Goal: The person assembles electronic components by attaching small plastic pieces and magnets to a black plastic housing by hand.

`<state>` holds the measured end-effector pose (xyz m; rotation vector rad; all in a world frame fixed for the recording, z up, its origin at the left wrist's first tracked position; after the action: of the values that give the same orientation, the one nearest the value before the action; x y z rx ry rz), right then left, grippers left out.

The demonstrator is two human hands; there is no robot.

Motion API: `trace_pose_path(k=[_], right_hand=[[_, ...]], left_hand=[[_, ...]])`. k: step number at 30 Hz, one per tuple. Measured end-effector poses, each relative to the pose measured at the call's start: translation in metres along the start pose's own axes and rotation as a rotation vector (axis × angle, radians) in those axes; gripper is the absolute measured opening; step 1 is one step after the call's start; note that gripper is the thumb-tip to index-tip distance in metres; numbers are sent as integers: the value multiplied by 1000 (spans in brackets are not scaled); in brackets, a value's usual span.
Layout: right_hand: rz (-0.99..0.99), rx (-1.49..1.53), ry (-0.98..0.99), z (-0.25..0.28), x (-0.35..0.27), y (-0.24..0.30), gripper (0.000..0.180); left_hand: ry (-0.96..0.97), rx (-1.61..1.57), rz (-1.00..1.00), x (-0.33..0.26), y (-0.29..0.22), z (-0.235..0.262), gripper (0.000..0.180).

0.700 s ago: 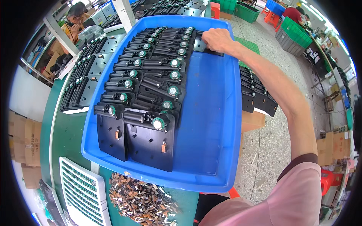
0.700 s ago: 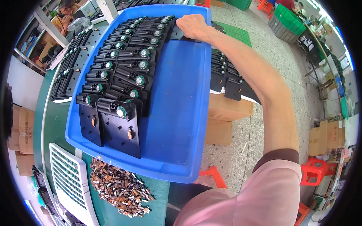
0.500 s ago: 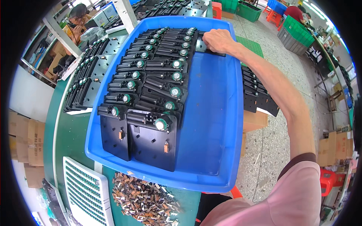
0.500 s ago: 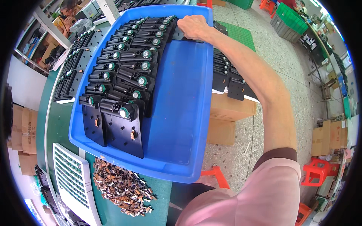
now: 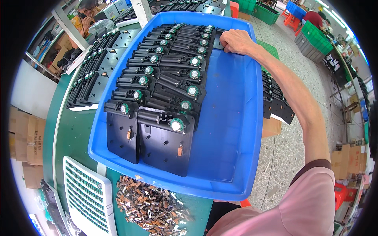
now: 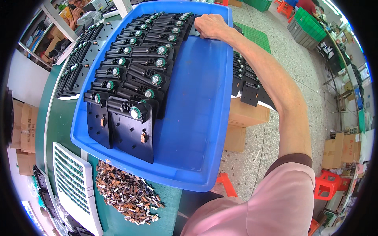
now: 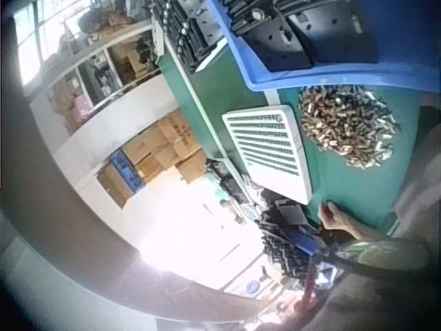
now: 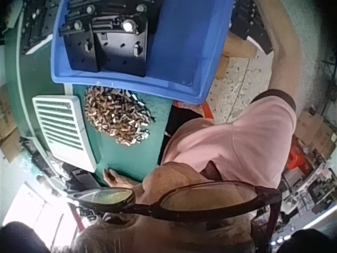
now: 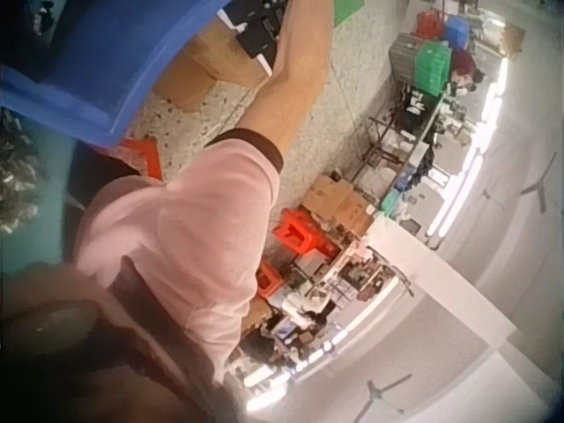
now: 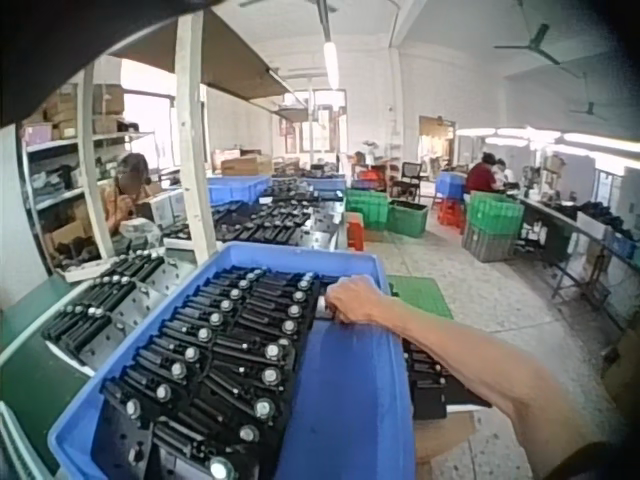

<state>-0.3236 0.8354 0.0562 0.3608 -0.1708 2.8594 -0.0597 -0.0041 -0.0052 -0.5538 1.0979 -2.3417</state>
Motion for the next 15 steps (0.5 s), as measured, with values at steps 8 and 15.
trace_pose_path(k=[8, 15], right_hand=[[114, 27, -79, -13, 15, 17, 23], [163, 257, -320, -12, 10, -39, 13]], left_hand=[[-108, 85, -334, -26, -71, -25, 26], [-171, 4, -120, -20, -74, -37, 27]])
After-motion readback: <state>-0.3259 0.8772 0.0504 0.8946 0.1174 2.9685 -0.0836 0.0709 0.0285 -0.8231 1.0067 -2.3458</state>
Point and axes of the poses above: each hand's wrist, its own x-axis towards the middle knuckle, its own z-axis out of the back of the hand, y = z × x, the point moved 4 cm from there along x, towards the middle knuckle, and after that the axes turned 9 degrees about -y, right-handed, at the moved point
